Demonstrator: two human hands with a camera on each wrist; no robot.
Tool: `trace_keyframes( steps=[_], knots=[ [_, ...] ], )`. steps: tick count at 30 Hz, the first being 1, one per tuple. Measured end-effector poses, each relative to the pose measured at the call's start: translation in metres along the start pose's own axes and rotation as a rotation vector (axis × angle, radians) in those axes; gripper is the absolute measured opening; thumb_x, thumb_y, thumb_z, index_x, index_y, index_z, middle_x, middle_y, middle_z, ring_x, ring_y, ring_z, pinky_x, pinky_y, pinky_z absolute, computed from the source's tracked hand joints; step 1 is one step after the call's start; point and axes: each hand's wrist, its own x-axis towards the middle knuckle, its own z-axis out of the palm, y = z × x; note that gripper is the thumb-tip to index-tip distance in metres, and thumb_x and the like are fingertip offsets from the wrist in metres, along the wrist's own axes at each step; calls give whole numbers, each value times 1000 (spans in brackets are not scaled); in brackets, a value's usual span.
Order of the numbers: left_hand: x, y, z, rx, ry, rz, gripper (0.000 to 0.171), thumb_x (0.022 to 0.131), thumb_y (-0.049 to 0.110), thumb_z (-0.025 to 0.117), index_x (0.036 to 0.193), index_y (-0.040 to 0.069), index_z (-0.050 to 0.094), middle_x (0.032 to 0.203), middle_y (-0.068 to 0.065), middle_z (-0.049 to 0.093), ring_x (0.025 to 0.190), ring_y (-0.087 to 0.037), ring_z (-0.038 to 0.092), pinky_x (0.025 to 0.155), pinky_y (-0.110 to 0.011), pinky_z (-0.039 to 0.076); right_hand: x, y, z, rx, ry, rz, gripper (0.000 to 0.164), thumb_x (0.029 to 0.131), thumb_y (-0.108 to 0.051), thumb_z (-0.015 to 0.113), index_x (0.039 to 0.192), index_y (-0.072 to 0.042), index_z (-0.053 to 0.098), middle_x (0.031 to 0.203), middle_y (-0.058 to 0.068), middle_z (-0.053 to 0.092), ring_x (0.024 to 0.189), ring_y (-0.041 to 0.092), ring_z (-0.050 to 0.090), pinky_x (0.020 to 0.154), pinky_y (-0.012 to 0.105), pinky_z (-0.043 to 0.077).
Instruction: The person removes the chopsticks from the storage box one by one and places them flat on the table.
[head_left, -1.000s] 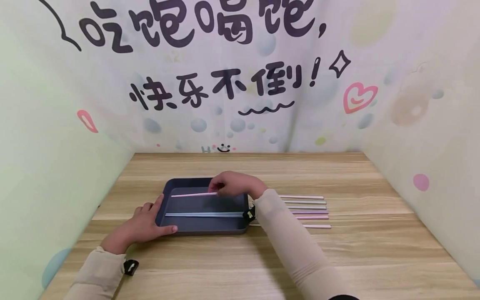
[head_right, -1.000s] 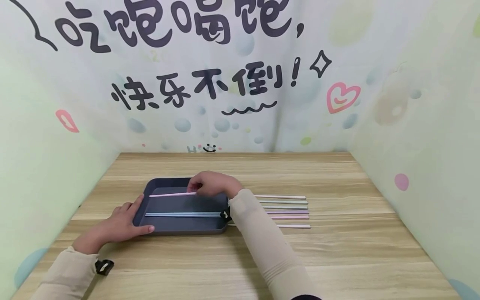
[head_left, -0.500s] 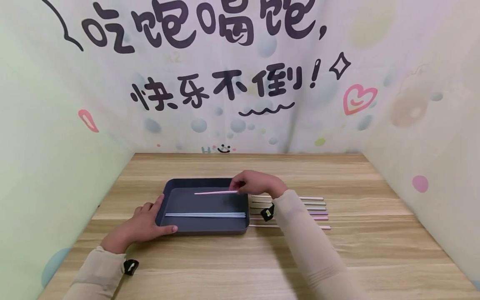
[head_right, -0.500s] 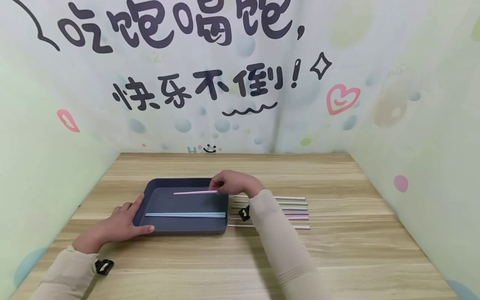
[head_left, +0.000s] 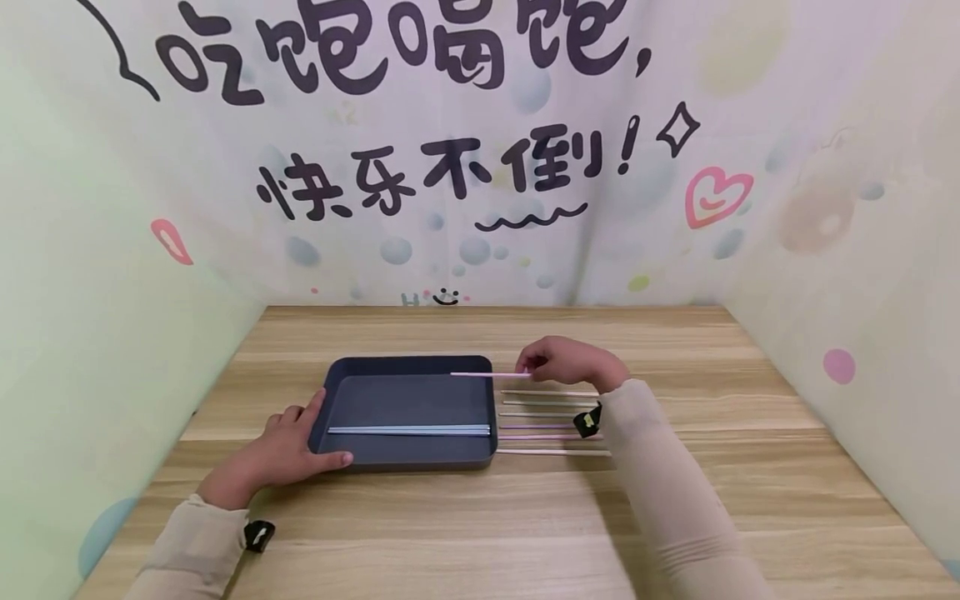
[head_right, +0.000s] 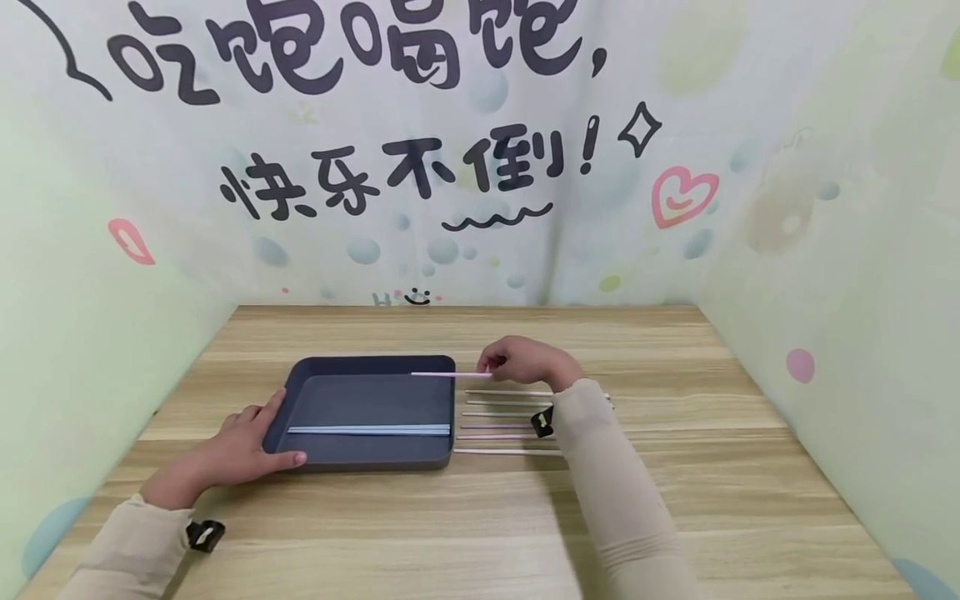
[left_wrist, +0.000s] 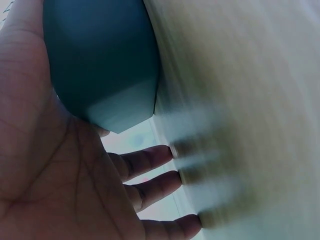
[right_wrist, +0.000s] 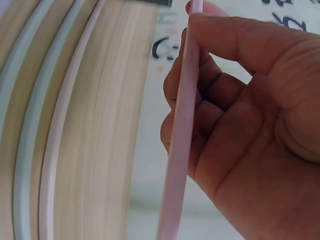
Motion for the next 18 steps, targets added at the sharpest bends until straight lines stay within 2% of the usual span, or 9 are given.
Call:
trace_keyframes(
  steps=[4, 13, 18],
  knots=[
    [0, -1, 1, 4, 5, 1, 120, 80, 66, 70, 154, -7, 10, 135, -45, 32, 121, -63, 33, 90, -67, 40, -13, 14, -7, 10, 14, 33, 19, 92, 5, 58, 105, 0, 69, 84, 1, 57, 78, 17, 51, 72, 32, 44],
    [0, -2, 2, 8, 7, 3, 120, 80, 66, 70, 154, -8, 11, 134, -46, 33, 121, -64, 33, 90, -67, 40, -33, 43, -18, 24, 34, 48, 18, 92, 6, 56, 105, 1, 68, 82, 2, 55, 77, 18, 48, 72, 33, 42],
    [-1, -1, 0, 1, 4, 6, 119, 81, 65, 69, 155, -7, 11, 135, -45, 33, 121, -64, 33, 90, -66, 40, -38, 57, -19, 63, 24, 108, 19, 92, 6, 56, 105, 1, 68, 82, 3, 55, 79, 18, 49, 73, 33, 42]
  ],
)
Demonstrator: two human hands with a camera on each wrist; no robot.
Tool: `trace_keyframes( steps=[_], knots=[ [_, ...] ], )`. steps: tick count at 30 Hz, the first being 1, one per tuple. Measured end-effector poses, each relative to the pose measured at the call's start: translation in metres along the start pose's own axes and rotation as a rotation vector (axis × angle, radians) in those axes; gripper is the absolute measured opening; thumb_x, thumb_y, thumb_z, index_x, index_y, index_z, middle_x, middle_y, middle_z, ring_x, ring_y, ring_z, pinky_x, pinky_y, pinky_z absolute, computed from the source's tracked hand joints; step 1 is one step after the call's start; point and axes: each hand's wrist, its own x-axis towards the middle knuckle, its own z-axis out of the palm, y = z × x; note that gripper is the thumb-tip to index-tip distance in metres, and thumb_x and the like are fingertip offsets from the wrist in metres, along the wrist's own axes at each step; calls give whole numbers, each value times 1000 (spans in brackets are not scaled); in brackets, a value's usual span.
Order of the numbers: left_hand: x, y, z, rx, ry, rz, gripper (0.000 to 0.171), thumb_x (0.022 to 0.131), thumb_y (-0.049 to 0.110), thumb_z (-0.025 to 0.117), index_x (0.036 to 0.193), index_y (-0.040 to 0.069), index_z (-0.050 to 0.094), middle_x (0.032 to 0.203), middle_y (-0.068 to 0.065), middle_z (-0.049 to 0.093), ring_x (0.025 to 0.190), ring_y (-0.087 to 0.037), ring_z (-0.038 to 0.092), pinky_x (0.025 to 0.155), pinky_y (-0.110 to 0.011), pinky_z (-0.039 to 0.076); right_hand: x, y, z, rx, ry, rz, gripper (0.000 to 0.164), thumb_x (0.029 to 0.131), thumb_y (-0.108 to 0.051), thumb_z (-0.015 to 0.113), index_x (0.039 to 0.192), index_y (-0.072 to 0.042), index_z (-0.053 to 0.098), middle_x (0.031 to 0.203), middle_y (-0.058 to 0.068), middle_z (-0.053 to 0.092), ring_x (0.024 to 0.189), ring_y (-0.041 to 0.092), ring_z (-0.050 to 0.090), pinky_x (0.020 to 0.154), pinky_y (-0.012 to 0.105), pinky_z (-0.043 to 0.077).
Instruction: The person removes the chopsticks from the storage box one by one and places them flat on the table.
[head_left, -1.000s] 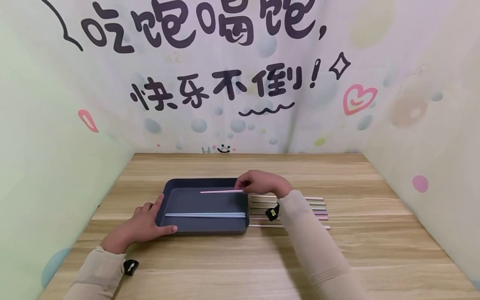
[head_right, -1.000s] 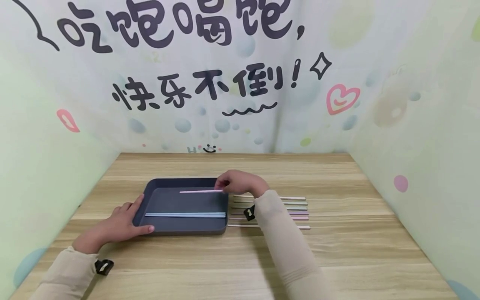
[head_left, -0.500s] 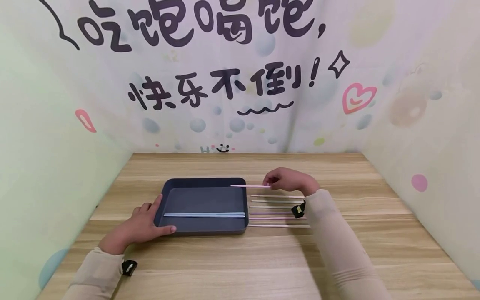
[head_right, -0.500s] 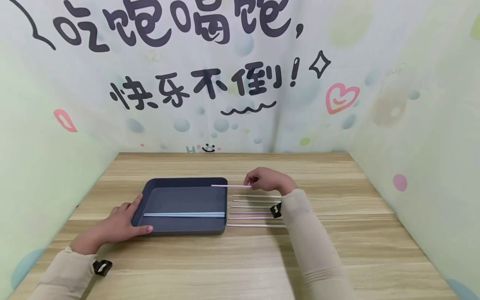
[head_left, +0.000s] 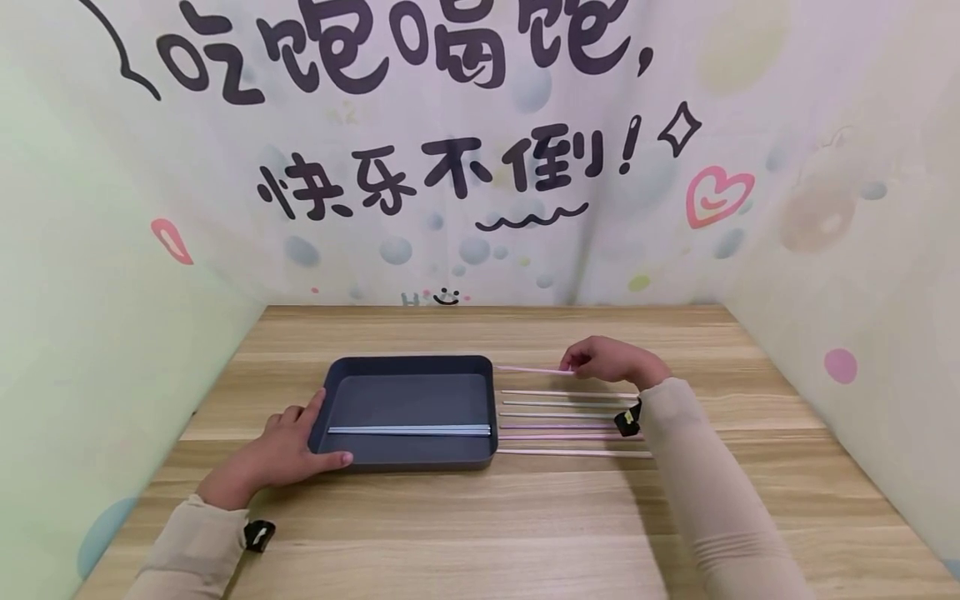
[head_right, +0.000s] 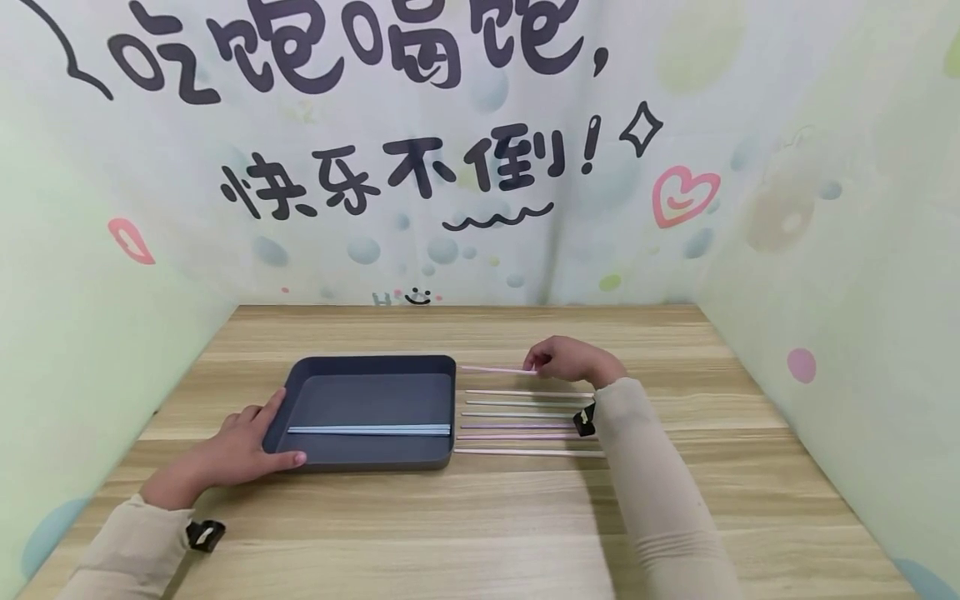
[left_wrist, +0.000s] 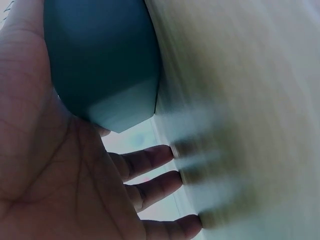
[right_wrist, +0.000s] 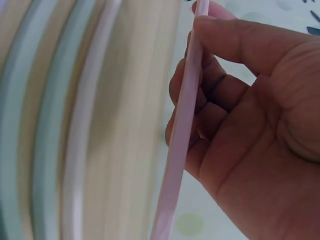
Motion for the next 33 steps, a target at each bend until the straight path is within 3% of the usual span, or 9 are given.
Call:
trace_keyframes(
  steps=[10, 18, 33],
  knots=[
    [1, 0, 0, -1, 0, -5, 120, 80, 65, 70, 154, -8, 11, 135, -46, 33, 121, -64, 32, 91, -67, 39, 4, 18, 6, 35, -12, 46, 18, 91, 5, 57, 100, -2, 70, 85, 8, 59, 78, 18, 49, 74, 34, 41],
    [1, -1, 1, -1, -11, -10, 120, 80, 66, 69, 155, -7, 10, 136, -45, 32, 122, -64, 31, 91, -67, 39, 9, 24, 11, 62, -12, 98, 16, 91, 6, 59, 97, -4, 71, 78, 2, 56, 71, 16, 47, 67, 31, 40],
    [1, -1, 1, -3, -5, 0, 120, 81, 65, 70, 155, -7, 10, 135, -46, 32, 121, -63, 32, 91, -67, 39, 13, 26, 15, 34, -39, 97, 16, 90, 6, 61, 98, -5, 69, 78, 1, 55, 73, 15, 48, 69, 31, 41]
  ],
)
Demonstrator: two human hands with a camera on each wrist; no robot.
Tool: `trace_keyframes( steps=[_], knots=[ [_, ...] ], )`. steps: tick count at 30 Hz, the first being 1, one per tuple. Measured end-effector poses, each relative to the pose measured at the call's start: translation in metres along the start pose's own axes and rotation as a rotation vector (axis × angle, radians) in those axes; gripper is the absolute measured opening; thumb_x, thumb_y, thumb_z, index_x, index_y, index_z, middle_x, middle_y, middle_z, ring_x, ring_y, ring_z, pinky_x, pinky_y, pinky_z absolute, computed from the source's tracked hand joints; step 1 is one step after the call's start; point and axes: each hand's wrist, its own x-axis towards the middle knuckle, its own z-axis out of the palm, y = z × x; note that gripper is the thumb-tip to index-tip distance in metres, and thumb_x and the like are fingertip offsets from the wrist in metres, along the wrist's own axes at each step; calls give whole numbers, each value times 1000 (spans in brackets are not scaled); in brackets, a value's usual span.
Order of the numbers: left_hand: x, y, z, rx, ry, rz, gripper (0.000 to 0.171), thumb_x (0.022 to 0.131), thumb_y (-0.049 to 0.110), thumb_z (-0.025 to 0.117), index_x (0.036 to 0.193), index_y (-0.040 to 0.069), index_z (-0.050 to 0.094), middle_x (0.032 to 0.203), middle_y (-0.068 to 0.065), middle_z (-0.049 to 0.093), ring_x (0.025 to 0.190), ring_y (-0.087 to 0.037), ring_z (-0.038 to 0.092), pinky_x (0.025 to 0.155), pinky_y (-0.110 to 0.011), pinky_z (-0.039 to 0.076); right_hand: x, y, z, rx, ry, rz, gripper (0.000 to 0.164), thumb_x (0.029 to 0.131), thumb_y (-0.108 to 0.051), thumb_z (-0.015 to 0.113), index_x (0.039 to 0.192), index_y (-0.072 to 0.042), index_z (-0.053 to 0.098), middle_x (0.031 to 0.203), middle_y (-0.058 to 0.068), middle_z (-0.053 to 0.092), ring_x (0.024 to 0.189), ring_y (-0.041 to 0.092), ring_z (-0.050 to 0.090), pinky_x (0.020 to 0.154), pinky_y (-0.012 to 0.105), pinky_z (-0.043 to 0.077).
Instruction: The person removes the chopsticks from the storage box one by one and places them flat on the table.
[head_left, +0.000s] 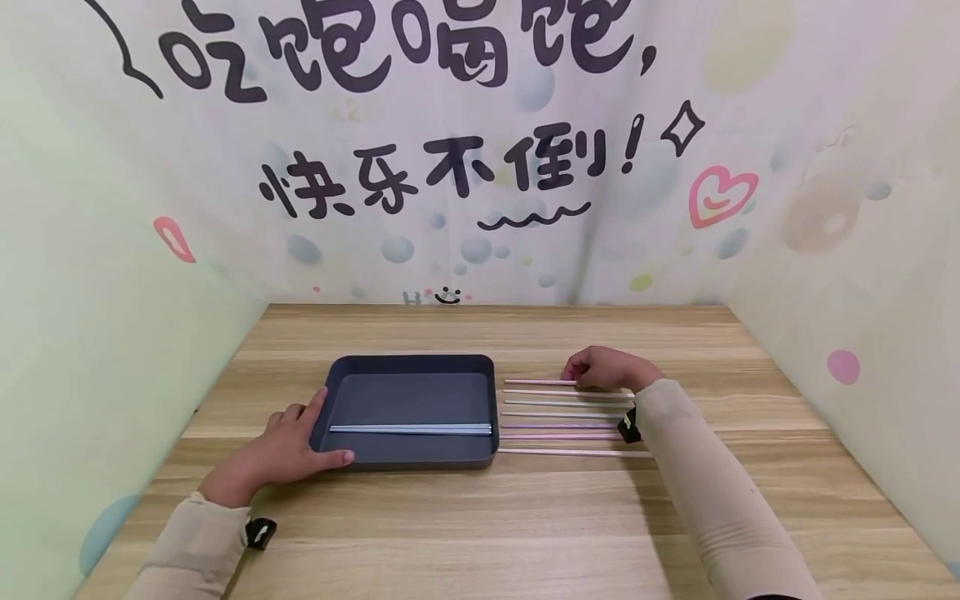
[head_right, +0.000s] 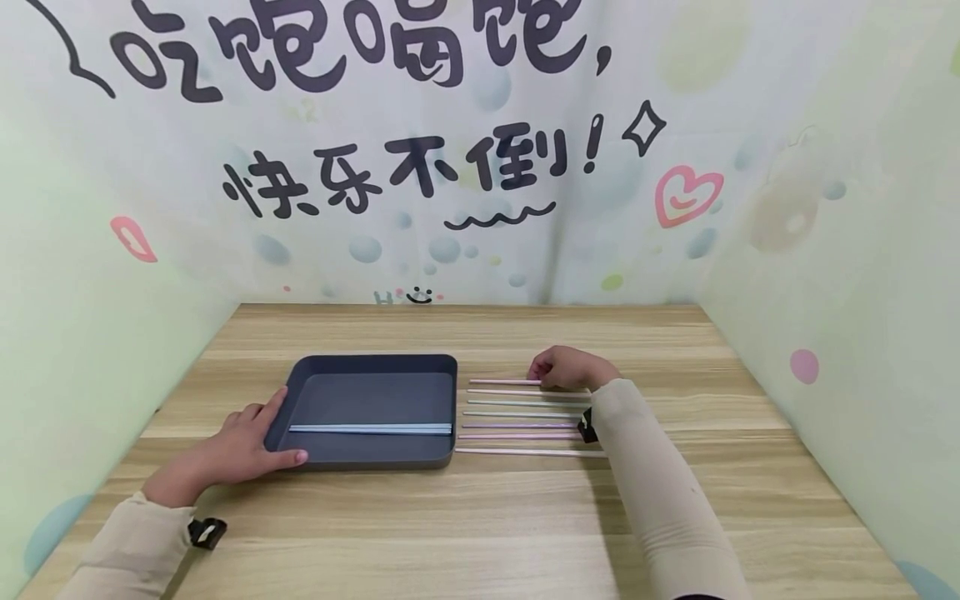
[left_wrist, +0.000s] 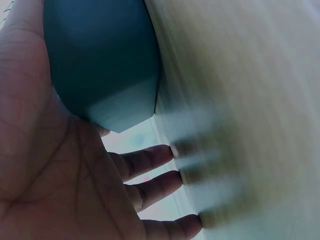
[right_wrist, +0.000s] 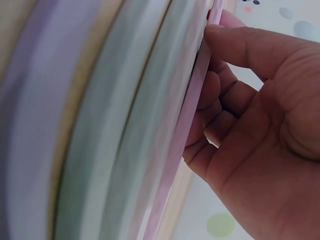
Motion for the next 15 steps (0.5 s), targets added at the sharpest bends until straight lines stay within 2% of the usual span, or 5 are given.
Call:
trace_keyframes(
  steps=[6, 15],
  knots=[
    [0, 0, 0, -2, 1, 0, 121, 80, 65, 70, 155, -7, 9, 136, -46, 32, 121, -62, 33, 91, -67, 39, -1, 1, 0, 11, -8, 0, 16, 91, 6, 60, 98, -5, 69, 78, 1, 53, 71, 15, 47, 66, 29, 41],
    [0, 1, -1, -3, -5, -6, 121, 80, 66, 70, 155, -7, 9, 136, -46, 31, 122, -62, 32, 91, -67, 39, -2, 3, 1, 9, -14, -39, 18, 87, 7, 60, 100, -3, 69, 81, 3, 56, 77, 16, 49, 71, 29, 42]
  ],
)
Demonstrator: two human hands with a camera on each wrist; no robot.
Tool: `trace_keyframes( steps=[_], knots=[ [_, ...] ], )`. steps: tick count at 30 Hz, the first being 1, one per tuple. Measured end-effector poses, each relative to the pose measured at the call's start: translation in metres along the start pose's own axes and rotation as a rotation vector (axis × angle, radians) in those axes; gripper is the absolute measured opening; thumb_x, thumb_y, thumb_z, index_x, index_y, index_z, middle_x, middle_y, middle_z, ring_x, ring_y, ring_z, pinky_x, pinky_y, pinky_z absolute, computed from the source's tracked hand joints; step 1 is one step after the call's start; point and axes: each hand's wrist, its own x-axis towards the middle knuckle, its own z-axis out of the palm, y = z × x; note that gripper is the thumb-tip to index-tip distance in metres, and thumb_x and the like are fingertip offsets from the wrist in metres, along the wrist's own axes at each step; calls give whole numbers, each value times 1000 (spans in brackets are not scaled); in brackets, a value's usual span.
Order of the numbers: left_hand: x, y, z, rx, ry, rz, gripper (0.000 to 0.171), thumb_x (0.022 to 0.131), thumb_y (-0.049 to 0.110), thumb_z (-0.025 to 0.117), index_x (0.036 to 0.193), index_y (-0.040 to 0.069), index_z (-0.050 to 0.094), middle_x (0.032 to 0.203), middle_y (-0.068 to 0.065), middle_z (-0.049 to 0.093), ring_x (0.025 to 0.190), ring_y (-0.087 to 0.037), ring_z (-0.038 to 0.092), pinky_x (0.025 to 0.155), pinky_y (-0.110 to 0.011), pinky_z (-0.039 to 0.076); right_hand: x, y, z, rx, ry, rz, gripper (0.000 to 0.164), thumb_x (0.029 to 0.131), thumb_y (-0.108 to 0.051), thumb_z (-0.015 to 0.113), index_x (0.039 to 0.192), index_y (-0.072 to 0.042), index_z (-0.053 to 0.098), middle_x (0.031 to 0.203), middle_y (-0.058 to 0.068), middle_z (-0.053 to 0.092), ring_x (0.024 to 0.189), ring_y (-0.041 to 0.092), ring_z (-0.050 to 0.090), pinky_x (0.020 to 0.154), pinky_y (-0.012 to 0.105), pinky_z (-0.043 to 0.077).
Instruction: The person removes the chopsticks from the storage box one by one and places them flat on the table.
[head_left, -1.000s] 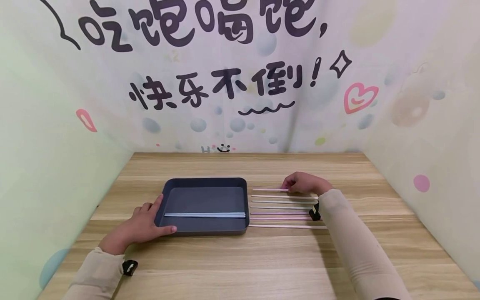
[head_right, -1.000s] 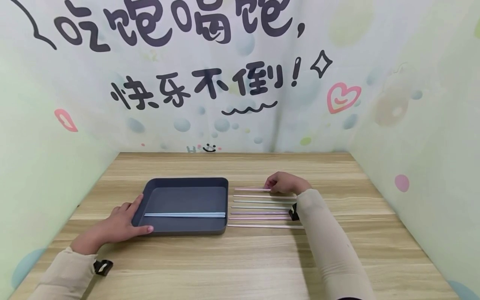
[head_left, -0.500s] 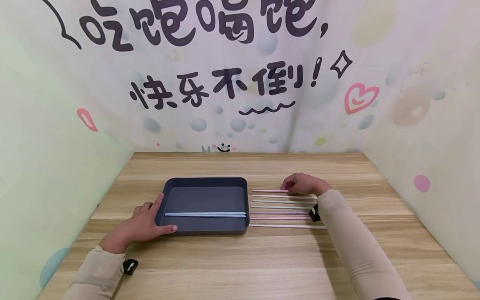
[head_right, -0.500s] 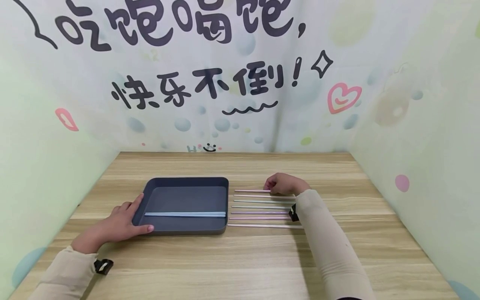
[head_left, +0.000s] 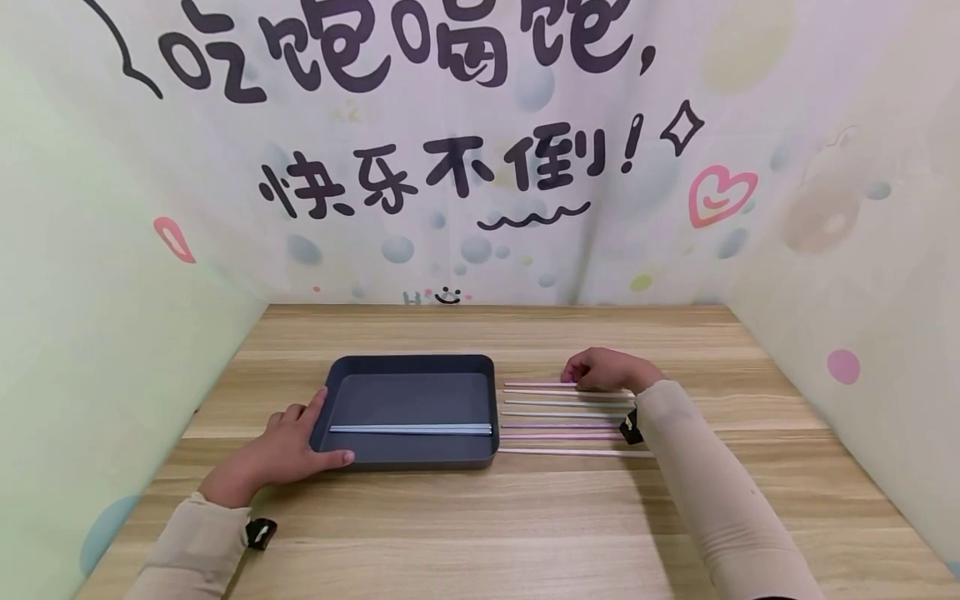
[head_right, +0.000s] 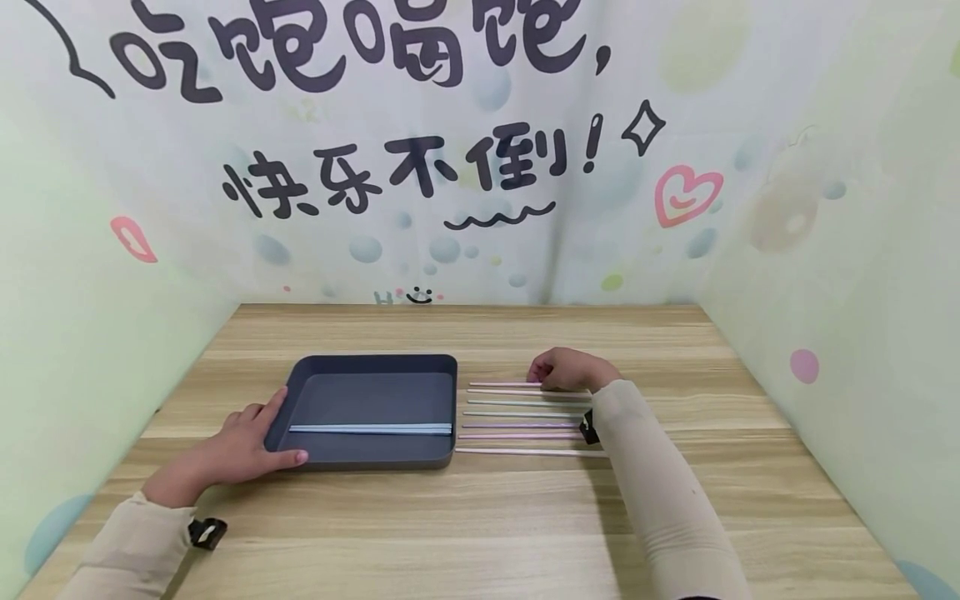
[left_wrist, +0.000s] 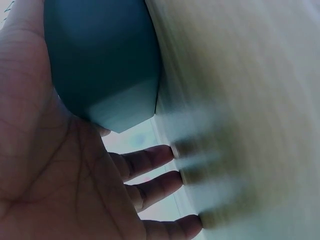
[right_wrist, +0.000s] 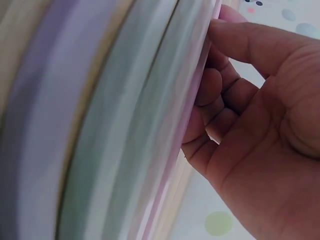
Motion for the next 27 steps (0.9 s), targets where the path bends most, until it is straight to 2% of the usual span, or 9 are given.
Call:
trace_keyframes(
  steps=[5, 10, 14, 19, 24, 27],
  knots=[
    [-1, 2, -1, -5, -7, -9, 120, 80, 66, 70, 155, -6, 9, 137, -45, 31, 123, -61, 32, 92, -67, 39, -1, -4, -1, -21, -9, -3, 18, 87, 6, 61, 101, -2, 68, 83, 4, 57, 77, 16, 50, 72, 30, 42],
    [-2, 3, -1, -2, -7, -8, 120, 80, 66, 70, 155, -7, 10, 137, -45, 32, 122, -61, 33, 92, -66, 39, -2, -16, -2, -103, 26, 3, 17, 89, 2, 62, 104, -4, 69, 87, 3, 60, 80, 16, 51, 74, 32, 43],
    [-1, 1, 0, 2, 0, -6, 120, 80, 66, 70, 155, -7, 10, 136, -45, 32, 122, -62, 32, 91, -67, 40, 2, -36, -2, -151, 70, -13, 20, 90, 0, 58, 106, -6, 69, 90, 2, 60, 83, 18, 52, 76, 35, 43],
    [-1, 2, -1, -6, 2, -8, 120, 80, 65, 71, 155, -7, 10, 136, -45, 32, 122, -61, 33, 92, -66, 39, 10, -67, 2, -155, 69, -46, 24, 91, 1, 57, 112, -5, 67, 98, 5, 62, 90, 21, 54, 80, 37, 45],
    [-1, 3, -2, -5, -3, -8, 120, 80, 65, 71, 155, -7, 10, 136, -45, 32, 121, -61, 33, 92, -66, 39, 20, -91, 10, -173, 71, -118, 23, 92, -2, 61, 112, -11, 67, 103, 8, 65, 93, 19, 56, 83, 37, 46],
    [-1, 2, -1, -5, -3, -9, 120, 80, 65, 70, 155, -7, 10, 136, -44, 32, 122, -61, 33, 92, -66, 39, 26, -105, 16, -174, 85, -169, 23, 91, -3, 62, 111, -12, 67, 101, 4, 65, 93, 18, 57, 82, 36, 46]
  ],
)
